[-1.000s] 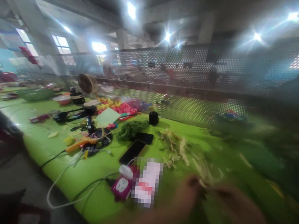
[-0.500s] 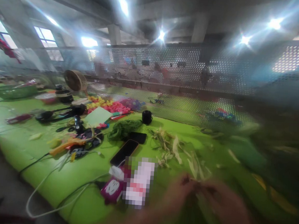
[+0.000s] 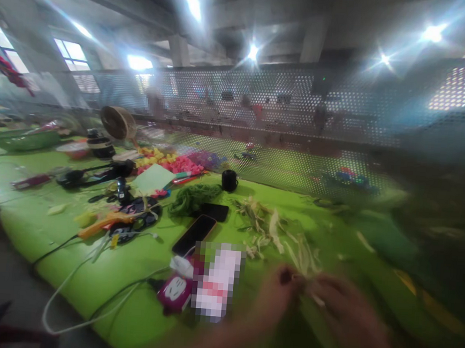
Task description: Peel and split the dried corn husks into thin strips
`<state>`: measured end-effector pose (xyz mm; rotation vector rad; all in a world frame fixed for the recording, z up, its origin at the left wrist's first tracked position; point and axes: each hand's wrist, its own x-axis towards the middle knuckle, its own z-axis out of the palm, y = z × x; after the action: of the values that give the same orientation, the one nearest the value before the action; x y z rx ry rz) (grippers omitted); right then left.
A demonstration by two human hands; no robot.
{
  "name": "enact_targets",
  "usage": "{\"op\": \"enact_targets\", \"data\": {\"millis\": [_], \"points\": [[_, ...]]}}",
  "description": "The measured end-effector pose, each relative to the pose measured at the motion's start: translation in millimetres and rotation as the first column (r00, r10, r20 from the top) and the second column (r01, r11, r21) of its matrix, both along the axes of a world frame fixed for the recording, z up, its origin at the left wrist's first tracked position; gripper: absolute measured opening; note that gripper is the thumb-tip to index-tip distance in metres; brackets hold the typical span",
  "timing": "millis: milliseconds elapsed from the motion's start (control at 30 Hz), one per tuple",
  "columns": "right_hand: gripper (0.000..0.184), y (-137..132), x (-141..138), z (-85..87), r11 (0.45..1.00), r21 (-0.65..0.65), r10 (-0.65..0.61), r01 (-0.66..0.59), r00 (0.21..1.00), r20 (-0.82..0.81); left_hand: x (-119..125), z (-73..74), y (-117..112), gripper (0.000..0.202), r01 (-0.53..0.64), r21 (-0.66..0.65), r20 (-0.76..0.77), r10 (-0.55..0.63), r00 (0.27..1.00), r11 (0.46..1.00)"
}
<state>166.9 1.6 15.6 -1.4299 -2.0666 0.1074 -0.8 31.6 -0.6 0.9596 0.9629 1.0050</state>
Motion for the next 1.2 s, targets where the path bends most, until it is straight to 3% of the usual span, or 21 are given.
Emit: {"op": "enact_targets", "data": {"millis": [200,400,567,733,967,1100,1200], "points": [[0.020,0,-9,9.3,0.975,-0.152,-0.197,0.160,0.943,-0.267,0,-1.0,-1,0.020,0.088,0.114,-0.060,-0.081,0.995,0.990],[0.024,1,-14,13.2,0.942,-0.239,-0.308,0.234,0.884,-0.351,-2,4.9,-4,0.030,0.175,0.137,-0.105,-0.161,0.981,0.975],[0.025,-1,-16,16.6,0.943,-0.250,-0.306,0.220,0.871,-0.385,0,-0.8,-3,0.027,0.140,0.151,-0.198,-0.108,0.974,0.979],[0.030,-3,-5,15.2,0.943,-0.198,-0.332,0.269,0.822,-0.463,-5,2.3,1,0.017,0.061,0.088,-0.152,-0.047,0.987,0.994],[0.031,7,-1,12.6,0.871,-0.478,-0.332,0.112,0.851,-0.407,-8,12.7,-3,0.028,0.043,-0.019,0.035,-0.042,0.999,0.999],[0.032,8,-11,24.4,0.849,-0.522,-0.386,0.082,0.770,-0.508,-8,12.0,-3,0.027,0.062,-0.010,-0.009,-0.062,0.998,0.998],[0.024,4,-13,28.5,0.878,-0.466,-0.375,0.105,0.757,-0.535,-7,10.4,-3,0.019,0.076,0.005,-0.079,-0.075,0.994,0.997]]}}
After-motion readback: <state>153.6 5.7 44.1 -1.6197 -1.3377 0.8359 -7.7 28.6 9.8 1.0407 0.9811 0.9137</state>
